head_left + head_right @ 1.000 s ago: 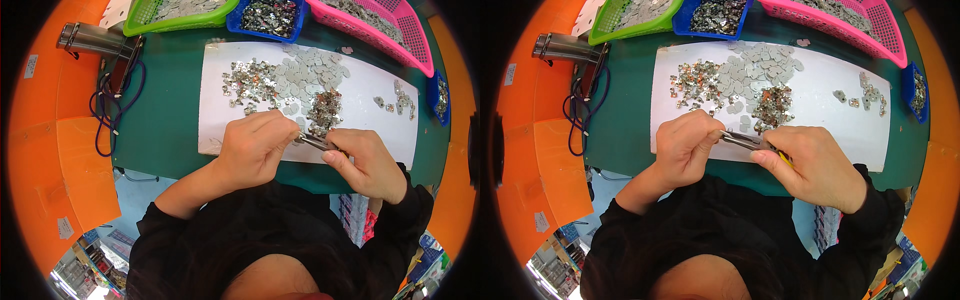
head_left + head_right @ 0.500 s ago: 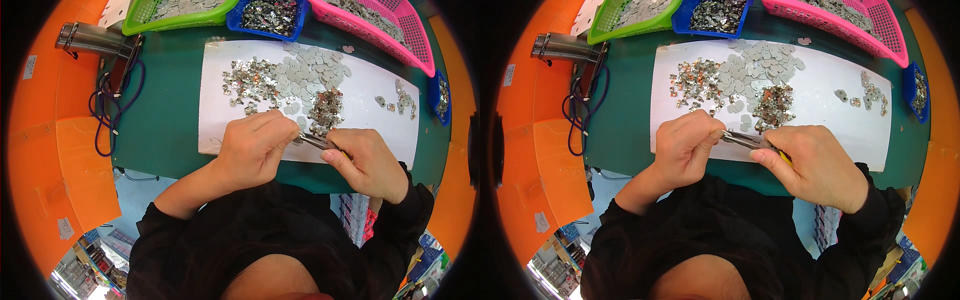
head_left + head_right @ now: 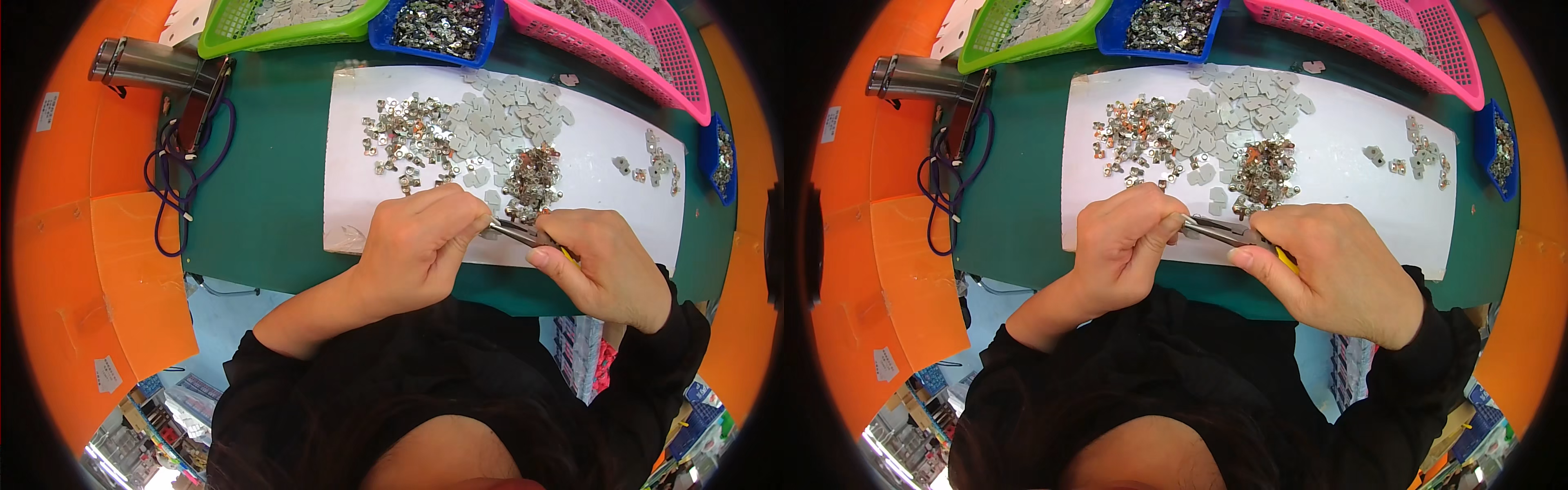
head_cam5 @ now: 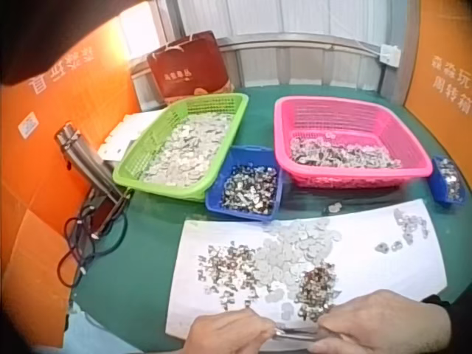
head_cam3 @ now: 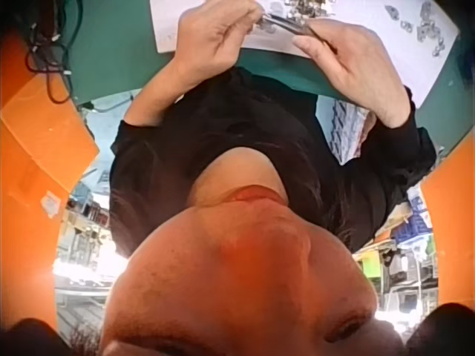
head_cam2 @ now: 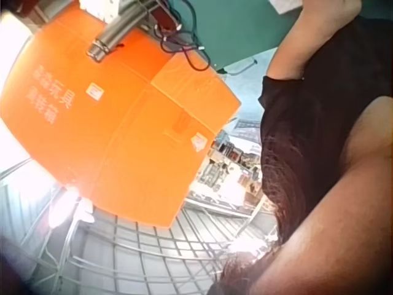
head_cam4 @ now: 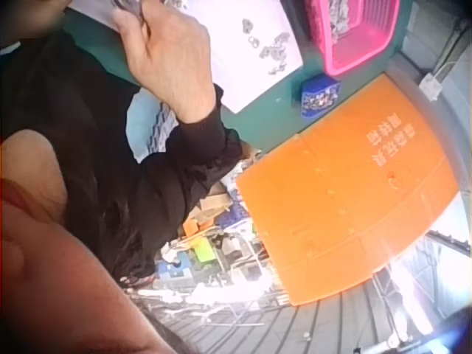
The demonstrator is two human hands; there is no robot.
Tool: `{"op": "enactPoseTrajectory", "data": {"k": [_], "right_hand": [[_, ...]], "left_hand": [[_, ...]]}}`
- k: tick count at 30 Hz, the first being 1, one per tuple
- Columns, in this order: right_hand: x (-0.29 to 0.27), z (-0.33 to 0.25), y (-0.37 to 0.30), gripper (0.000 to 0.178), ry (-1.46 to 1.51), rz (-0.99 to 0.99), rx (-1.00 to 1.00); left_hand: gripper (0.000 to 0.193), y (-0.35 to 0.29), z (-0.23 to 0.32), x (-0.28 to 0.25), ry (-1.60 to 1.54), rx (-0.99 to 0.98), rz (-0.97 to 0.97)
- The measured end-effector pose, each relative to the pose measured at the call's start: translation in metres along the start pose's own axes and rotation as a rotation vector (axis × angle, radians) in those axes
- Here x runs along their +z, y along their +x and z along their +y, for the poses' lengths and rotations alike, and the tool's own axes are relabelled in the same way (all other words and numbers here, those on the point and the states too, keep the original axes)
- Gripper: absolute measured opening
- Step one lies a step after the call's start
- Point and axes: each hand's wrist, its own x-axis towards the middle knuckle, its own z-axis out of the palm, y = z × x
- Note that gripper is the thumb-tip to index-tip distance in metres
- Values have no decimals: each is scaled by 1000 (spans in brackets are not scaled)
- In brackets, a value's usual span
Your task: Assembling small metal parts using pliers at a workbench in a factory setting.
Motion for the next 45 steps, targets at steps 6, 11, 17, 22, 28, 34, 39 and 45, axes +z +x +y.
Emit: {"op": "enactPoseTrajectory", "data": {"k": [6, 11, 17, 22, 28, 34, 39, 45], "right_hand": [[0, 0, 1, 28, -22, -1, 1], [-1, -5, 3, 34, -62, 9, 1], [-2, -4, 2, 29, -5, -27, 25], [-3, -4, 1, 31, -78, -23, 13], [-2, -9, 1, 31, -234, 32, 6], [7, -3, 2, 31, -209, 55, 24], [8, 4, 3, 34, 4, -41, 35], [13, 7, 5, 37, 7, -93, 10]], "left_hand": [[6, -1, 1, -1, 20, 3, -7], [8, -4, 3, 1, 52, 8, 41], [10, -3, 5, 2, 16, -28, 62], [12, -5, 7, 3, -16, -48, 67], [13, -5, 9, -1, -29, -129, 22], [13, -7, 4, -3, -11, -172, -60], [13, -12, 4, -2, -57, -224, -94], [13, -22, -1, -1, -154, -305, -149]]}}
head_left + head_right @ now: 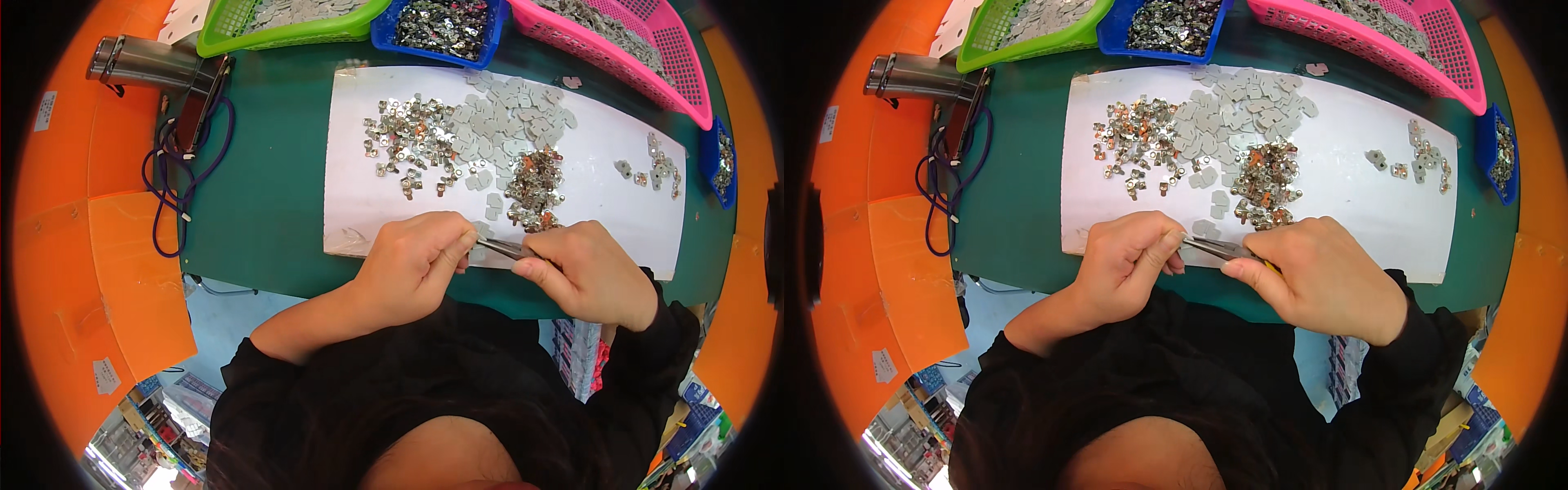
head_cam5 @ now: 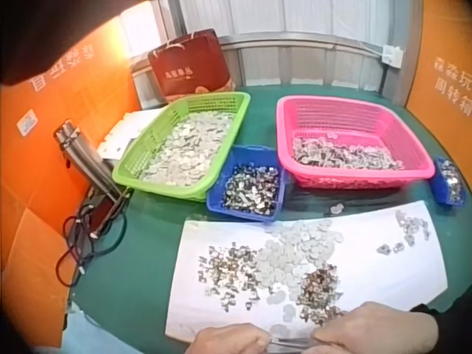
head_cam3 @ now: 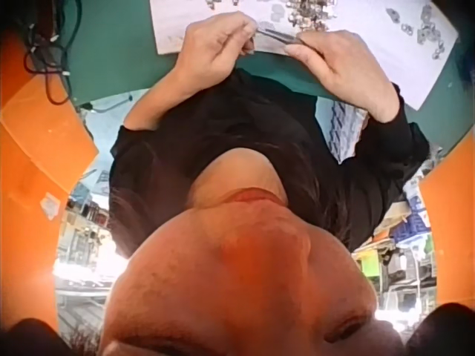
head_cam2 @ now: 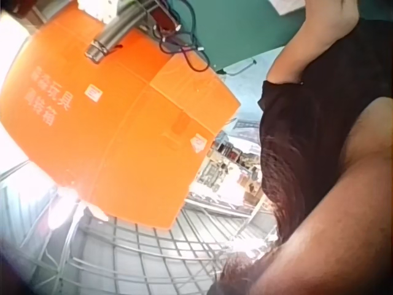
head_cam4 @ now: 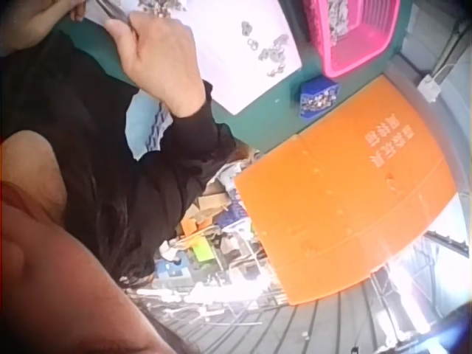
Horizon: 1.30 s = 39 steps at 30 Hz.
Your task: Assembling small metal parts using pliers at a workbench in a factory setting.
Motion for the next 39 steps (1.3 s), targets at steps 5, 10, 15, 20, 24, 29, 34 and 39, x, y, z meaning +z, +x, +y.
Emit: {"op": "enactPoseTrajectory", "data": {"k": [5, 10, 15, 20, 24, 29, 34, 39], "right_hand": [[5, -4, -2, 35, -138, 24, -32], [16, -6, 11, 32, -271, 240, -205], [32, 11, 22, 22, -261, 559, -132], [56, 0, 53, 36, -349, 687, -217], [59, -3, 70, 37, -383, 704, -184], [56, -1, 67, 31, -468, 666, -187], [42, 8, 49, 28, -265, 807, -87], [43, -7, 48, 23, -324, 664, -114]], "left_hand": [[12, -2, -3, -21, -21, 16, -201], [10, -7, -11, -39, 33, 102, -271], [17, -18, -23, -53, -363, -204, 133], [17, -9, -28, -51, -567, -185, 171], [21, -6, -25, -54, -656, -125, 276], [21, -13, -33, -59, -703, -123, 372], [24, -15, -32, -57, -642, -148, 402], [24, -9, -30, -46, -587, -129, 395]]}}
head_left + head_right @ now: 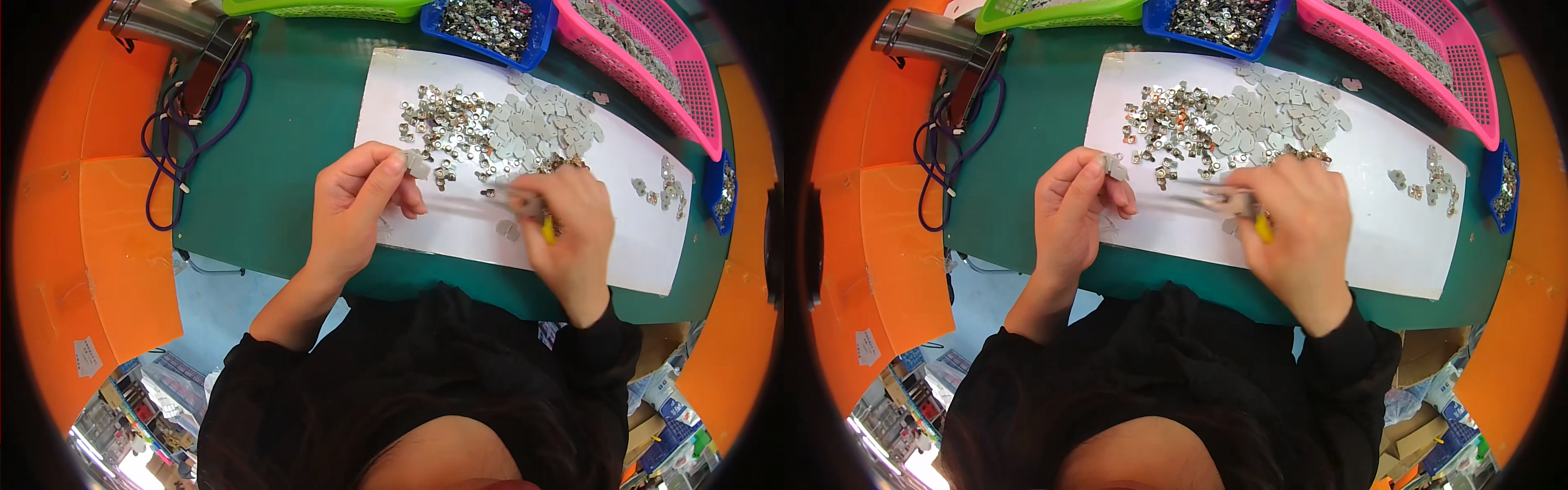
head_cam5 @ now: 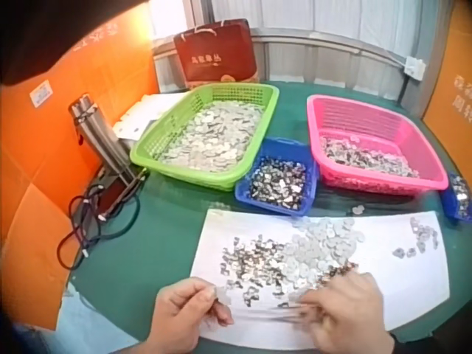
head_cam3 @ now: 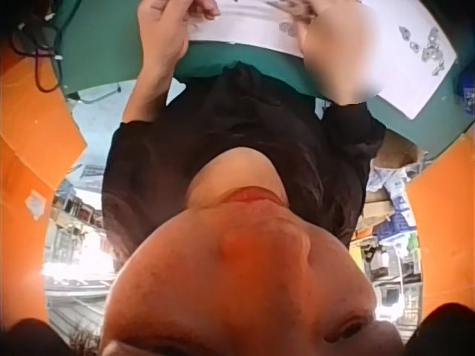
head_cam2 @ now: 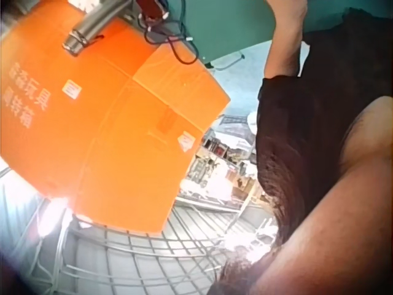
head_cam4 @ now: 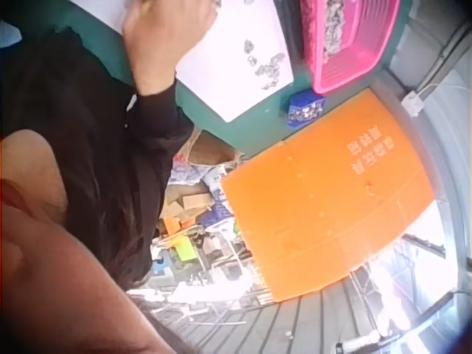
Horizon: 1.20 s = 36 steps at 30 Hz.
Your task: Assembling small metal parts using pliers at a workbench in a factory setting.
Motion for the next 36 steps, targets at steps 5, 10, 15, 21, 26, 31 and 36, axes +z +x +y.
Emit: {"op": "enactPoseTrajectory", "data": {"k": [5, 10, 15, 21, 26, 31, 36], "right_hand": [[15, 1, 13, 29, -92, 48, 12], [23, -2, 16, 27, -136, 4, -38], [25, -2, 17, 26, -193, 1, -62], [16, 6, 16, 21, -78, 21, -46], [-7, -13, 14, 8, 702, 36, 406], [0, -8, 4, 9, 523, 131, 294], [5, -8, 2, 12, 215, 246, 49]], "left_hand": [[22, 3, -8, -8, -170, 90, 8], [21, 3, -13, -11, -161, 108, 6], [21, 3, -13, -10, -131, 110, -20], [21, 3, 0, 1, -340, -98, -51], [24, -2, 6, 35, -620, -343, -148], [23, -2, 12, 49, -702, -393, -224], [22, -3, 0, 51, -784, -408, -237]]}}
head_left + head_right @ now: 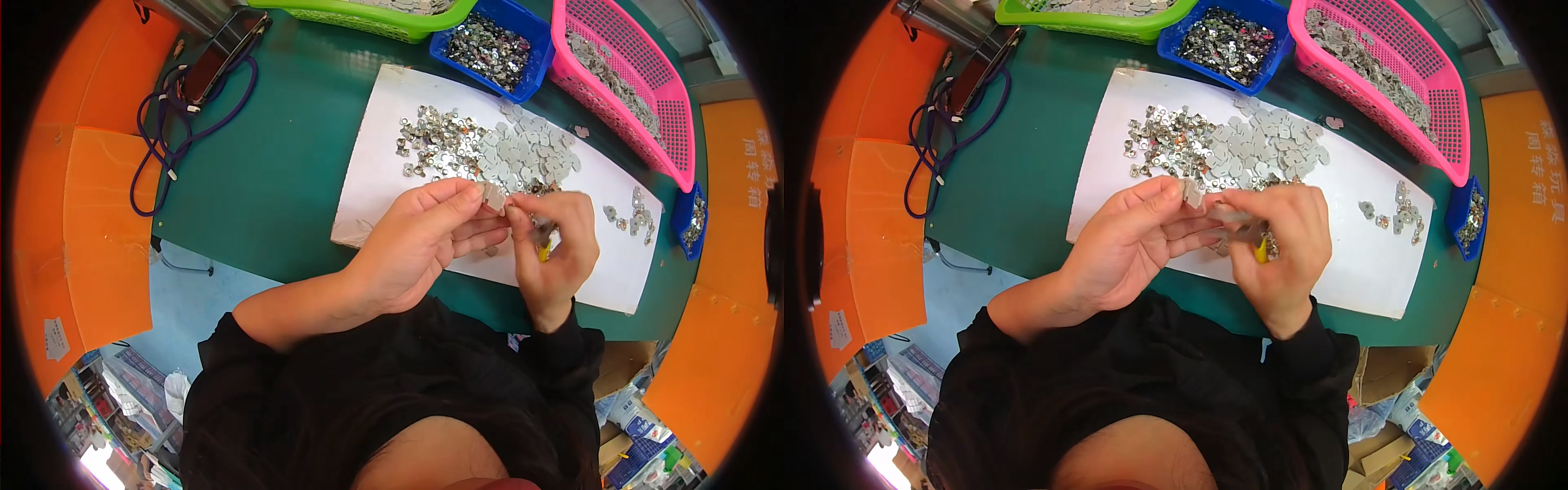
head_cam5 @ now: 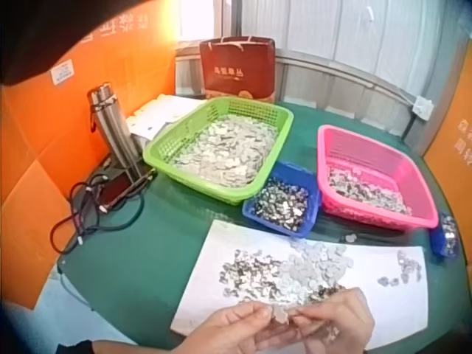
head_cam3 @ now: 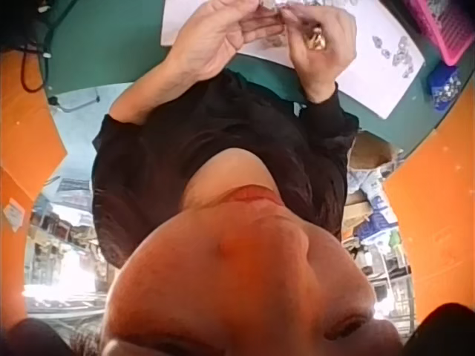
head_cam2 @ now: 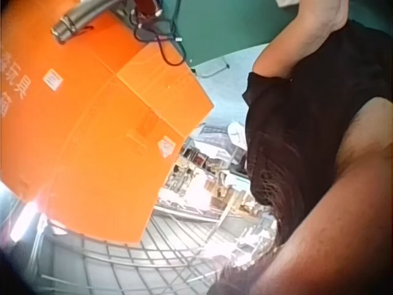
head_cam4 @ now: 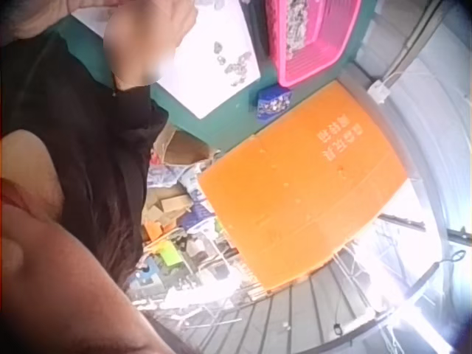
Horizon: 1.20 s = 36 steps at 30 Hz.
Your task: Assembling small metal parts using pliers at a workbench in a factory setting.
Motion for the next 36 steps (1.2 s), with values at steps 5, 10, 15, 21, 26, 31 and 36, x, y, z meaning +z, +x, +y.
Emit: {"op": "enactPoseTrajectory", "data": {"k": [5, 10, 15, 21, 26, 31, 36], "right_hand": [[3, 3, -9, 23, -185, 174, -287], [-7, 1, -5, 26, -318, 216, -398], [-10, 1, -9, 29, -368, 133, -439], [-11, 0, -8, 30, -392, 127, -477], [-10, 7, -14, 28, -422, 176, -500], [-12, 7, -13, 28, -486, 185, -507], [-12, 6, -12, 28, -505, 151, -515]], "left_hand": [[24, -2, -7, 7, -49, -6, 22], [25, -4, -8, 8, 118, -39, 22], [25, -4, -11, 0, 196, -82, 23], [24, -2, -12, 1, 136, -121, 29], [23, -2, -13, 3, 151, -150, 27], [23, 1, -14, 0, 117, -185, 21], [23, 2, -17, -5, 61, -169, 7]]}}
